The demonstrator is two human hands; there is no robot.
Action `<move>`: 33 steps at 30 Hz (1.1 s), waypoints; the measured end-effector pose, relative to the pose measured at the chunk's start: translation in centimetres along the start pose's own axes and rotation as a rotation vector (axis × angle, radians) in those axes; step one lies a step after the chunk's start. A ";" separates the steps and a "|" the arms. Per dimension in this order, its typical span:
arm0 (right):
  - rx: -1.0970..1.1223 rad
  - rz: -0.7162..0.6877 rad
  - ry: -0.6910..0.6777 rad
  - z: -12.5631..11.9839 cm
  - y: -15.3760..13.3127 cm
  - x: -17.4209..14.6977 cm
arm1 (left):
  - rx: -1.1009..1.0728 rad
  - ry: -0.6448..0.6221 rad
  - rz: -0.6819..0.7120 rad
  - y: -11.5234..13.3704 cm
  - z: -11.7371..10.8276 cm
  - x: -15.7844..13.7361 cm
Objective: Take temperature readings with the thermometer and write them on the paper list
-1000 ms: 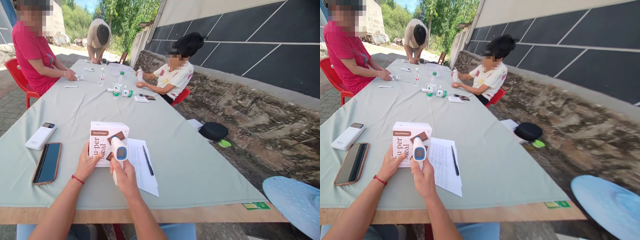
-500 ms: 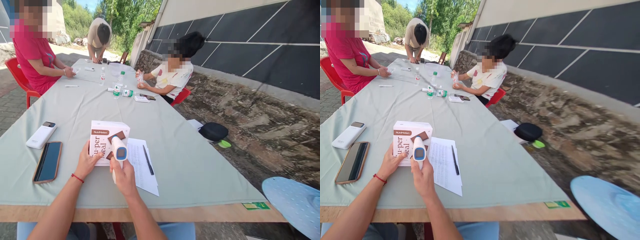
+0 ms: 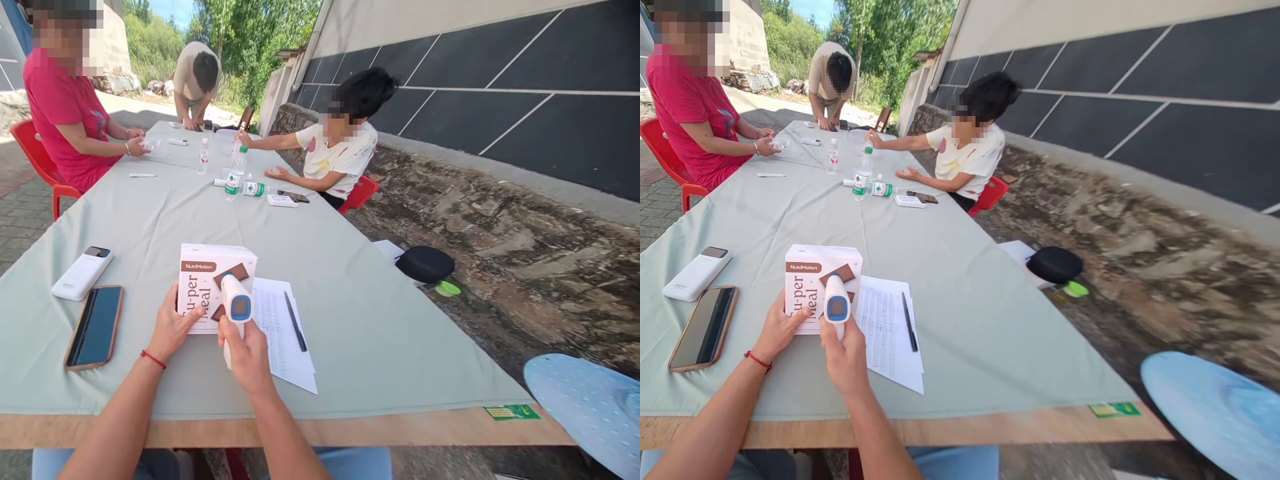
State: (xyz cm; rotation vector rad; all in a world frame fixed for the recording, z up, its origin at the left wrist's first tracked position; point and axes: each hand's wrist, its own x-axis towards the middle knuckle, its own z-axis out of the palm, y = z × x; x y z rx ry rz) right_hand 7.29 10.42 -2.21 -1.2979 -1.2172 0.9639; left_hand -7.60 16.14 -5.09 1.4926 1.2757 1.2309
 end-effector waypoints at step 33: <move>-0.789 0.278 0.440 -20.2 8.2 5.3 | 0.004 0.272 0.007 -0.4 -0.6 -0.4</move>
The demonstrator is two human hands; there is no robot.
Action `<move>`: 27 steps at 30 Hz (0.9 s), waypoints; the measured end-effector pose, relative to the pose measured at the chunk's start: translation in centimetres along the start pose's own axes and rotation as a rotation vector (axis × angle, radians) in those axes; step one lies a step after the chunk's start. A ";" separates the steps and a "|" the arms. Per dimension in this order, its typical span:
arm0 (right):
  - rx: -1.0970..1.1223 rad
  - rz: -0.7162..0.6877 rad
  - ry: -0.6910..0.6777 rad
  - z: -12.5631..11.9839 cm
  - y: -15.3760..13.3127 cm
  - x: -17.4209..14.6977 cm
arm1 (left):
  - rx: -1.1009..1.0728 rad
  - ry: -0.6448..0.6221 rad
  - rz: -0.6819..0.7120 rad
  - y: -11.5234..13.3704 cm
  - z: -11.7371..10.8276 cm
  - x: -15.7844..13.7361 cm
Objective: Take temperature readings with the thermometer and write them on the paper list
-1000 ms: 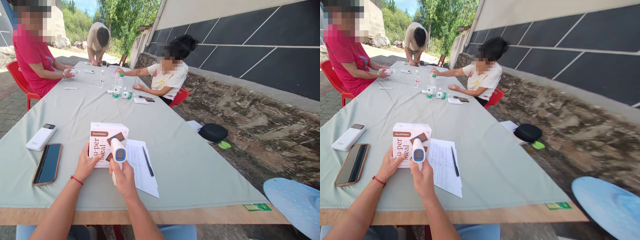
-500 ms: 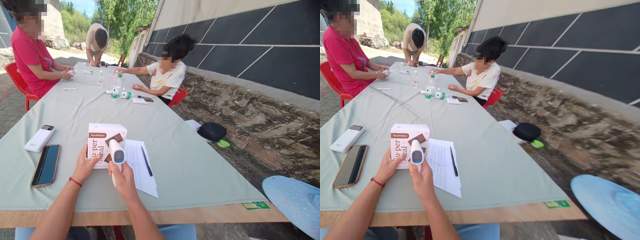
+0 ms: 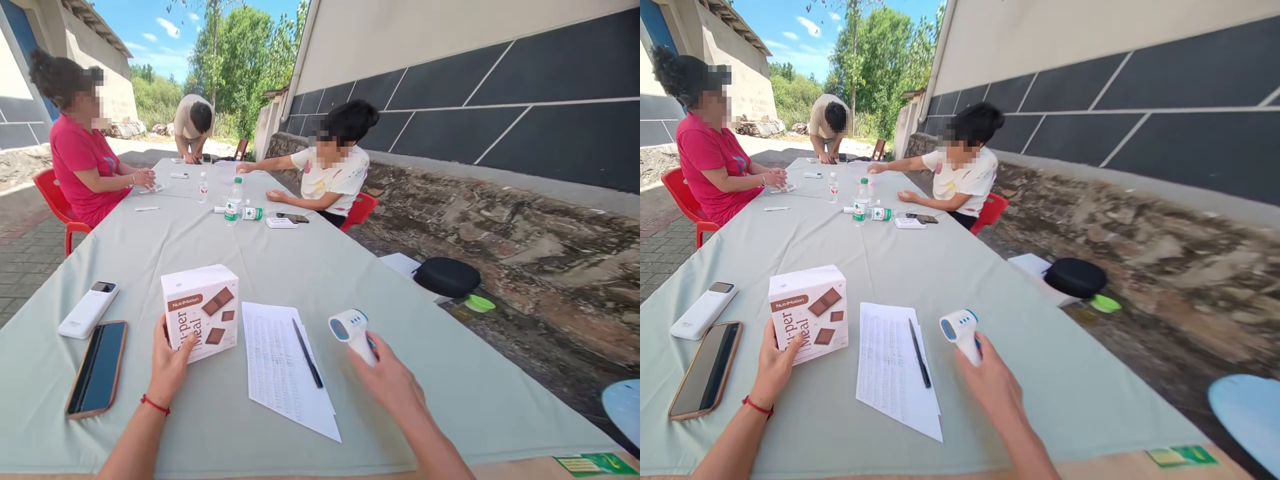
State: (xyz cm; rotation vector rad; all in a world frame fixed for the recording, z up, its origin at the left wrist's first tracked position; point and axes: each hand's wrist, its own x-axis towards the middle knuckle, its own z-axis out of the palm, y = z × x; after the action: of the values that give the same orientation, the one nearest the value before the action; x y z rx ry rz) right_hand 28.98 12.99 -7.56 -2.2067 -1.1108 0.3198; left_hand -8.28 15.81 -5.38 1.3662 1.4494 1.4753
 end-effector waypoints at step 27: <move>-0.025 -0.351 -0.312 3.7 -4.2 0.3 | 0.136 -0.030 0.191 1.3 1.3 2.5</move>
State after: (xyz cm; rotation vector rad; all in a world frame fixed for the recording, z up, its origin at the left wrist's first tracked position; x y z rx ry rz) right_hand 24.73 16.63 -7.67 -1.9759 -1.6498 0.5084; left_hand -7.36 18.35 -3.74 1.6422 1.4560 1.4887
